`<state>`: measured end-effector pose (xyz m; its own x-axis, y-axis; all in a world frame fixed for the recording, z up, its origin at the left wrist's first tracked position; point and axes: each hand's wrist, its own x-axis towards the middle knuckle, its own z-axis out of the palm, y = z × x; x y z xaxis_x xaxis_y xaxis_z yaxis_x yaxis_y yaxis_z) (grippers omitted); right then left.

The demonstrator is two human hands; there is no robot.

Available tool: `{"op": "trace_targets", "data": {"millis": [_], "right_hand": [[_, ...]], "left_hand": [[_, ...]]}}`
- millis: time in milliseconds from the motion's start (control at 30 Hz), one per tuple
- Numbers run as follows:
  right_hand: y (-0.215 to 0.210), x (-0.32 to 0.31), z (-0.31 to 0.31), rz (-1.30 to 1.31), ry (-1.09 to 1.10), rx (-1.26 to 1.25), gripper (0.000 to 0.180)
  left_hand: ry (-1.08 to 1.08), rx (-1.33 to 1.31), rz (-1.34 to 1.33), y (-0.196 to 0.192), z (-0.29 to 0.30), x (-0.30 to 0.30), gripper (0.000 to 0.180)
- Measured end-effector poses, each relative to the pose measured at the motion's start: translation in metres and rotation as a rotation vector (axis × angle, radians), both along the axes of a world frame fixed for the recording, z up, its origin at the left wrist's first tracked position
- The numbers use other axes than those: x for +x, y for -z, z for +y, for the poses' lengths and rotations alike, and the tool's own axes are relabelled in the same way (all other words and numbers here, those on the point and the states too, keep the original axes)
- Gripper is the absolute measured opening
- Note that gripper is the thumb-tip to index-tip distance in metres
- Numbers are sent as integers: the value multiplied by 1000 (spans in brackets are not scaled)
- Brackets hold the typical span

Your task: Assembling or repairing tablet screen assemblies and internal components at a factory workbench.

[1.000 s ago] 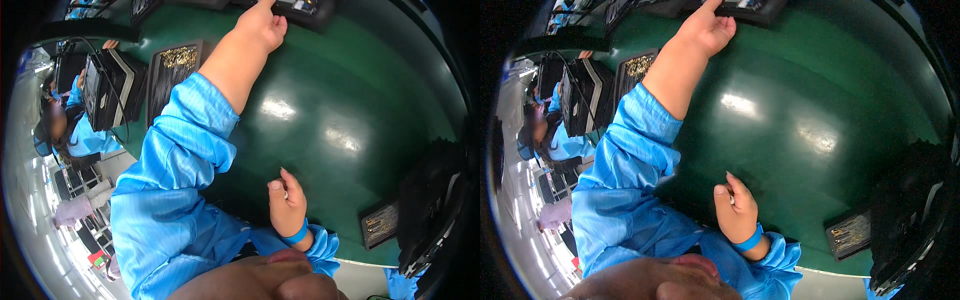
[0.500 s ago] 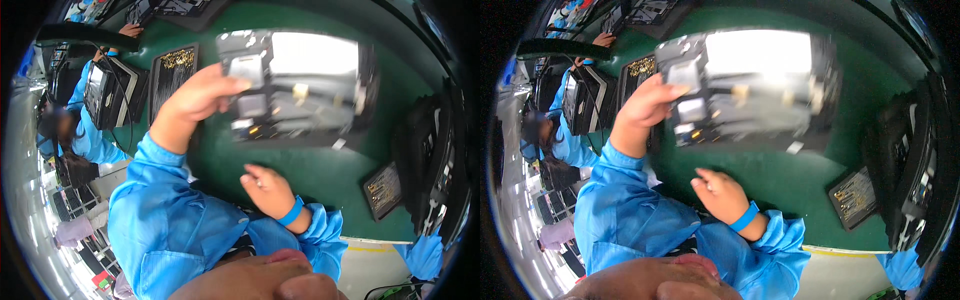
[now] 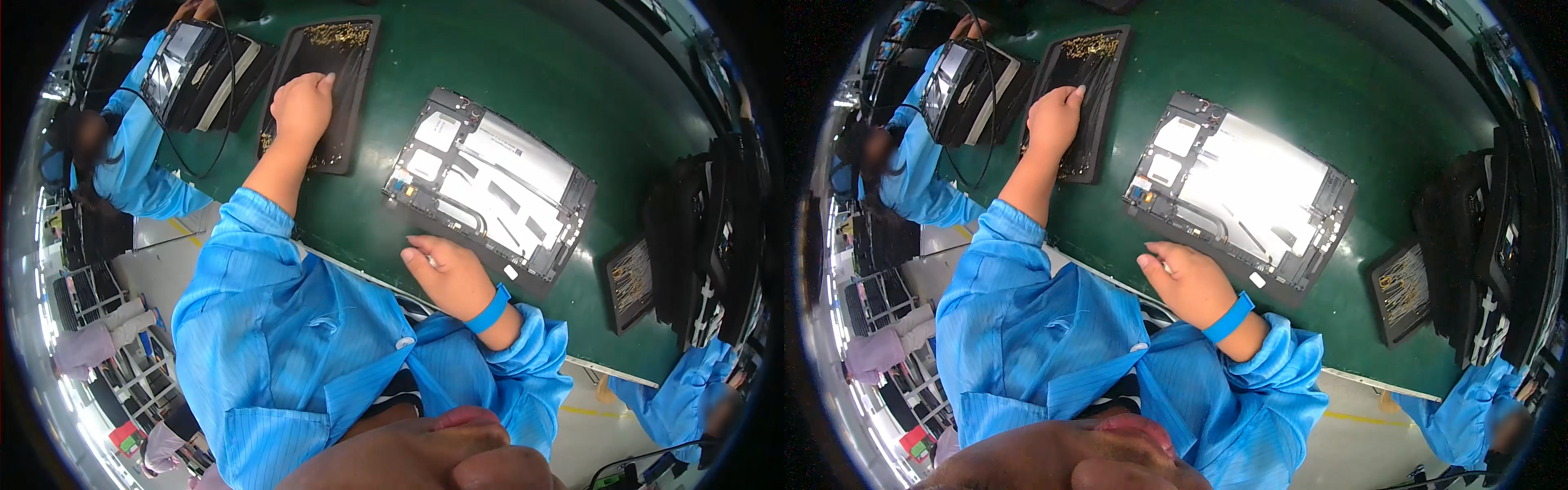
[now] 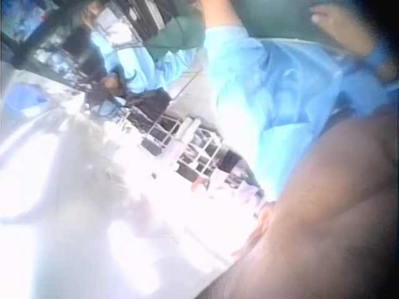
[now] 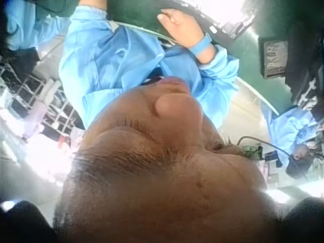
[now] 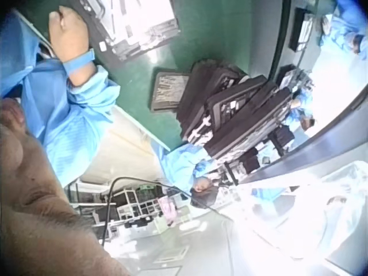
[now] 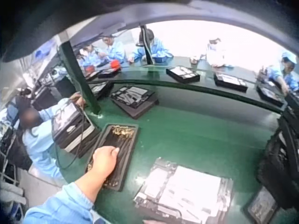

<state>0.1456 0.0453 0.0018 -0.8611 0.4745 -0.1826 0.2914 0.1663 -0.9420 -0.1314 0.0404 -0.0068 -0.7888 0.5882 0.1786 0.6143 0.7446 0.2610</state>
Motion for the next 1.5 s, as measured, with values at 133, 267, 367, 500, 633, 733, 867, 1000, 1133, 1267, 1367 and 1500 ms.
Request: {"op": "trace_targets", "data": {"millis": [133, 267, 367, 500, 633, 733, 867, 1000, 1133, 1267, 1367, 1500], "right_hand": [[-3, 1, -6, -26, 91, -31, 29], [3, 5, -2, -50, 231, -77, 29], [7, 8, -1, -69, 220, -120, 29], [9, 8, 0, -69, 231, -215, 30], [-6, 5, 7, -122, 273, -399, 31], [-27, -2, 21, -142, 336, -584, 37], [-48, -12, 36, -30, 429, -482, 39], [-53, -9, 42, 12, 378, -374, 34], [-41, 11, 31, -151, 336, -620, 28], [-19, 25, 8, -114, 431, -973, 25], [-14, 28, 9, 58, 564, -978, 26], [-18, 14, 26, 358, 820, -691, 26]], "left_hand": [[11, 23, -56, -4, -10, -4, 22], [191, 288, 21, -26, -15, 5, 22], [240, 357, 10, -33, -22, 10, 22], [215, 212, 7, -34, -27, 11, 24], [450, 254, 55, -50, -32, 34, 20], [677, 230, 126, -62, -36, 59, 16], [899, 353, 213, -65, -43, 74, 15], [1024, 376, 176, -60, -47, 85, 23], [1079, 356, 79, -48, -51, 107, 21], [1190, 322, -118, -21, -62, 133, 24], [1117, 357, -97, -8, -57, 135, 22], [1040, 217, -35, -1, -46, 133, 20]]}}
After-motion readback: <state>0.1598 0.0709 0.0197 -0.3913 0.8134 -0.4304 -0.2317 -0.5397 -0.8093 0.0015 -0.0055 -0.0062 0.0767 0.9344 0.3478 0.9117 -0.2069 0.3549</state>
